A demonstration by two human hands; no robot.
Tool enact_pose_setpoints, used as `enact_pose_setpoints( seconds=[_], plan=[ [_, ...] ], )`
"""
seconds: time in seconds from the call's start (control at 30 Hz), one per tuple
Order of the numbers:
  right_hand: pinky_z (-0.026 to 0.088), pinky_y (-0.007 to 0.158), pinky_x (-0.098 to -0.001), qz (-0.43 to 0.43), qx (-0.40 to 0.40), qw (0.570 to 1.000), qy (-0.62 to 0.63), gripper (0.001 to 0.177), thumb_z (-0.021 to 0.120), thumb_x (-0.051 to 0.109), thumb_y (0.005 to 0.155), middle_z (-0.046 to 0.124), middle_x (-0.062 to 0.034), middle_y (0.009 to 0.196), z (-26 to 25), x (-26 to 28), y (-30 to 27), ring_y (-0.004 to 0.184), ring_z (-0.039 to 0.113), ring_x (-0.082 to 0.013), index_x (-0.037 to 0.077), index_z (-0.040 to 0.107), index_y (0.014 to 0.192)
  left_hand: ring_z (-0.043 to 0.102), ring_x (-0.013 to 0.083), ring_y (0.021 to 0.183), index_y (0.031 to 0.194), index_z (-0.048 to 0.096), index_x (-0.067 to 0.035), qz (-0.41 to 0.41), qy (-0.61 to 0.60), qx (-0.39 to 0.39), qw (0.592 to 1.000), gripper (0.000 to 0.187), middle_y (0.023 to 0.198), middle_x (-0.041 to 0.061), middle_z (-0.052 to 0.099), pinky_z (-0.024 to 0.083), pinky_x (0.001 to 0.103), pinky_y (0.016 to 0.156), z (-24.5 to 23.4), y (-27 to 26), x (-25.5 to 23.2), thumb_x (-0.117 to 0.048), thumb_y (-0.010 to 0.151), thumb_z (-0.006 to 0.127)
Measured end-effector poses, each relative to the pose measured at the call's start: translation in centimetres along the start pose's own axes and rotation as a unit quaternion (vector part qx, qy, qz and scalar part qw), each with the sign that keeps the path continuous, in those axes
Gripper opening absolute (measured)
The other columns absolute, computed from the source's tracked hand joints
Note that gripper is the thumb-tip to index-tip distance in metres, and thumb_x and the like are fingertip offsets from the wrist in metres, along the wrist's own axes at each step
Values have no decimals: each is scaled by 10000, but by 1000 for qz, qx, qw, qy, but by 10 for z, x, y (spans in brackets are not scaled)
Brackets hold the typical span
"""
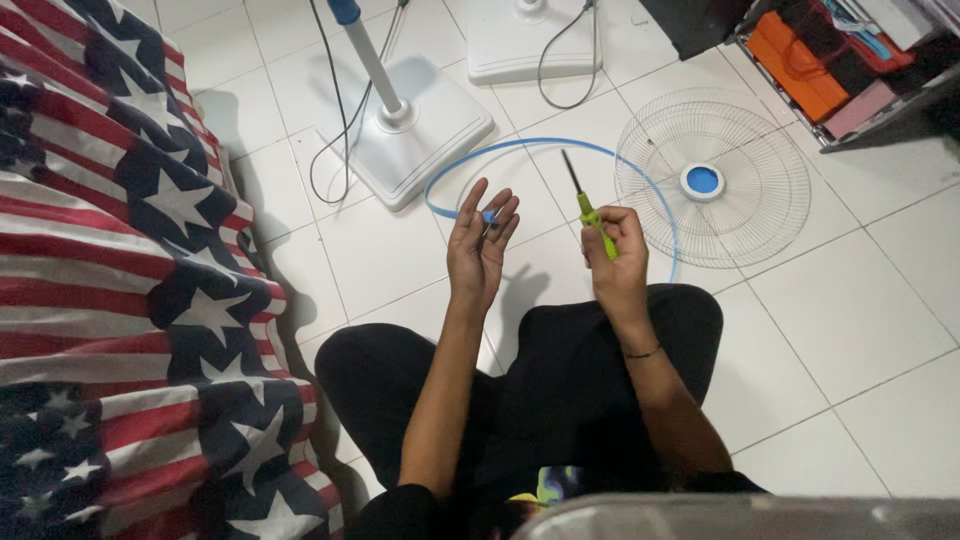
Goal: The person disassembles a standing electric fan by removing the front grille, a blue plastic ring, and the fan blades. They use a screwdriver to loosen the ring and then detach the components by hand.
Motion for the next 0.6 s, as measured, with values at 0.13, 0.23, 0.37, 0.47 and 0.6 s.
enact_pose_setpoints(
  seconds=[0.13,0.23,0.37,0.47,0.6],
  plan=[
    [410,579,-205,2,-37,995,93,243,585,146,1074,538,-21,864,18,-34,-11,673,473,-59,40,415,1211,520,307,1377,1575,339,-75,2,-25,-7,1000,478,1453,218,529,437,423,1163,-6,0,6,-150,1103,350],
    [442,623,-221,-50,-69,992,88,292,537,157,1085,551,-40,938,28,-45,-28,735,498,-74,39,376,1298,504,294,1400,1583,337,-80,5,-51,-18,999,484,1471,209,515,419,413,1185,-16,3,11,-150,1105,351],
    [530,806,-308,-136,-48,982,-118,326,547,152,1096,618,-150,1105,57,-47,-53,962,629,-186,-33,411,1328,503,286,1396,1575,346,-68,3,-88,-15,996,476,1456,195,519,420,404,1181,-25,7,20,-146,1106,371],
    [554,811,-331,-28,9,970,-242,314,576,164,1055,697,-190,1112,62,-75,-54,980,694,-221,-26,516,1297,513,285,1382,1558,377,-46,9,-100,-25,995,471,1421,193,538,424,403,1176,-32,9,22,-116,1092,381],
    [562,816,-304,-47,-29,990,-128,324,560,141,1069,677,-175,1130,47,-69,-57,962,689,-188,-52,475,1315,530,276,1348,1537,411,-23,12,-101,-48,994,455,1378,185,553,432,404,1172,-44,9,21,-92,1089,378]
  ],
)
Point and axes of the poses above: each hand's wrist, its own y-axis towards the middle knuckle, its own z-axis out of the palm, x = y × z, the point moved 10 cm from there along y, towards the middle knuckle
